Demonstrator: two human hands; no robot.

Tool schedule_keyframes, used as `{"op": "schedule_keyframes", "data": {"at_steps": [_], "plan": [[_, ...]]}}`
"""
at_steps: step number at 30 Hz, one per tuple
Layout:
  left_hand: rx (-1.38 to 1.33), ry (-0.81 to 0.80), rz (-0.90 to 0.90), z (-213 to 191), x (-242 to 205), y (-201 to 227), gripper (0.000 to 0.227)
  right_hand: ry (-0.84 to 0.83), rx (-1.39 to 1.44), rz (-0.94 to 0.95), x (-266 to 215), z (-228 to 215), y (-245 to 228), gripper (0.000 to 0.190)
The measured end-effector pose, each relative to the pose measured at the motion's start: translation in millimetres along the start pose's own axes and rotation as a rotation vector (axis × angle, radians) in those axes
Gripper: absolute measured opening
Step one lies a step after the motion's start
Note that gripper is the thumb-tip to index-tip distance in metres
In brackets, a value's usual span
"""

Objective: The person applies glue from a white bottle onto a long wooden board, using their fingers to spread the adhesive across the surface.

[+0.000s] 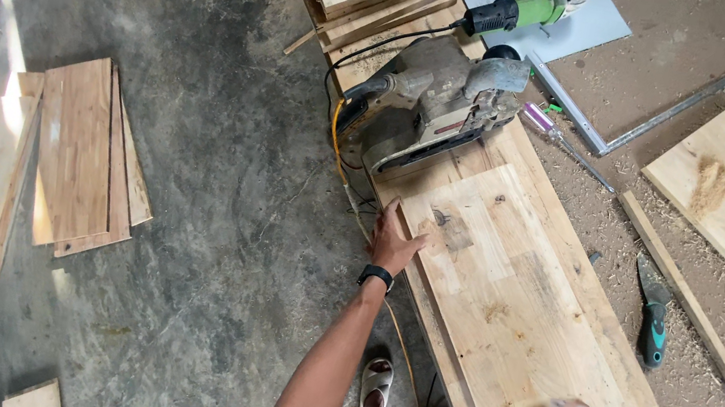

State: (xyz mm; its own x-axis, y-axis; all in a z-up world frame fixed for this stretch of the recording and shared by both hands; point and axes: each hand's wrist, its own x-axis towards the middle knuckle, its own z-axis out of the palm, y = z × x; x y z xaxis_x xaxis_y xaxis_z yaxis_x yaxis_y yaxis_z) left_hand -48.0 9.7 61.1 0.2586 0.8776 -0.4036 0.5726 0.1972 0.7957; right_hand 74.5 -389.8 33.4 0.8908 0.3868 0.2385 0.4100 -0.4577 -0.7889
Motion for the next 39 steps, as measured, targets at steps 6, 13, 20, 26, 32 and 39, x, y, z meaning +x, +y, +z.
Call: {"op": "schedule_keyframes", "data": {"at_steps": [6, 13, 20, 26, 32, 39], "plan": [[-0.008, 0.059, 0.011, -7, 3, 5, 0.065, -0.558, -0.054, 0.345, 41, 53, -130, 0.075], [0.121, 0.009, 0.003, -4, 20, -11, 0.064, -0.754, -0.139, 0.189, 61, 133, -158, 0.066], [0.091, 0.003, -0.028, 0, 22, -11, 0.059, -0.870, -0.293, 0.195, 72, 172, -146, 0.061], [0.141, -0.024, -0.038, -1, 25, -13, 0.060, -0.933, -0.282, 0.209, 86, 172, -164, 0.060], [0.104, -0.026, -0.022, 0, 25, -14, 0.060, -0.984, -0.277, 0.245, 88, 170, -178, 0.057], [-0.040, -0.064, -0.013, -34, -7, 27, 0.056, -1.013, -0.292, 0.258, 97, 175, -173, 0.057]]}}
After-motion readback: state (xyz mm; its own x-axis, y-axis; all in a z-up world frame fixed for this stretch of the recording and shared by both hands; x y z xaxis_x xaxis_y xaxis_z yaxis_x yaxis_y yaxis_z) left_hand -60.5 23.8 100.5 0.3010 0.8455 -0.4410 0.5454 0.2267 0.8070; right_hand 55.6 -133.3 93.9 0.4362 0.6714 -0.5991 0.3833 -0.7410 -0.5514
